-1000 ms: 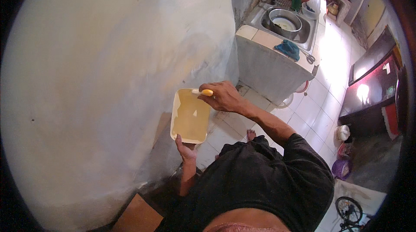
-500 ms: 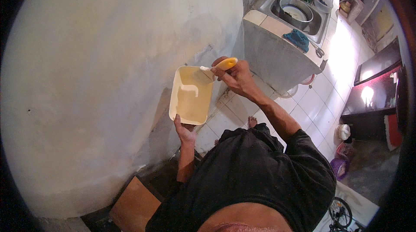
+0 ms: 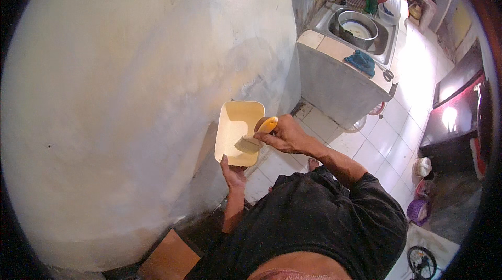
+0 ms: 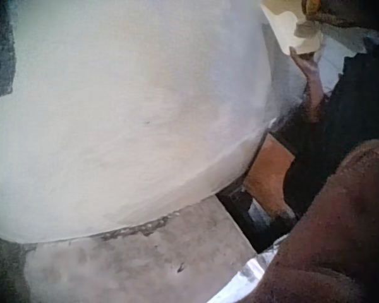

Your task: The person paints a wall using a brush dipped in a container of white paint.

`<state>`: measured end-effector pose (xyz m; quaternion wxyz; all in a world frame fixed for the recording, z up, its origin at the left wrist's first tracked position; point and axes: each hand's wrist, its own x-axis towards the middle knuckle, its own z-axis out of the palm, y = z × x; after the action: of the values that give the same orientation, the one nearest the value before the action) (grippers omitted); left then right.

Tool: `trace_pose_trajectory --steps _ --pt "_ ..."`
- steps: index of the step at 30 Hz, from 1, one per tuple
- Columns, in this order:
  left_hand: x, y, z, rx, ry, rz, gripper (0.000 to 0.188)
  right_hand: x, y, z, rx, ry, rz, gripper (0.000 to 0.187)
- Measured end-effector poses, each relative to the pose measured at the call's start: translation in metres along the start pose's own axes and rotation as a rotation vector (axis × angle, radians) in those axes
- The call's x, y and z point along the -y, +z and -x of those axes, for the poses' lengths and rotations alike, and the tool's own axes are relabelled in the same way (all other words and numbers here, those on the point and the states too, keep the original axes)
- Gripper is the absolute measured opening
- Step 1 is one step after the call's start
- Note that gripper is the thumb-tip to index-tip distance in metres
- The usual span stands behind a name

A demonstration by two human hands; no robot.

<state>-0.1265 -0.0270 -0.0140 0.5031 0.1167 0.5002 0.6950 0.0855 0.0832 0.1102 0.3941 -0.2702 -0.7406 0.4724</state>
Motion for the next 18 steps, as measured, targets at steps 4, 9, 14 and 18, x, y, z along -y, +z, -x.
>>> trace_pose_trajectory --steps 4,9,14,18 --pt "-0.002 0.0 0.002 0.004 -0.003 -0.039 0.064 -0.012 -0.001 -0.005 -0.237 0.249 -0.352 0.025" --pt "-0.004 -0.009 0.008 0.013 0.012 -0.046 0.065 -0.029 -0.03 -0.044 -0.592 0.146 -0.626 0.023" --pt "-0.009 -0.016 0.017 -0.049 0.058 -0.055 0.068 0.002 -0.048 -0.13 -0.851 -0.208 -0.948 0.017" --pt "-0.011 -0.027 0.024 -0.043 0.108 -0.031 0.069 0.009 -0.044 -0.174 -0.839 -0.345 -0.973 0.018"
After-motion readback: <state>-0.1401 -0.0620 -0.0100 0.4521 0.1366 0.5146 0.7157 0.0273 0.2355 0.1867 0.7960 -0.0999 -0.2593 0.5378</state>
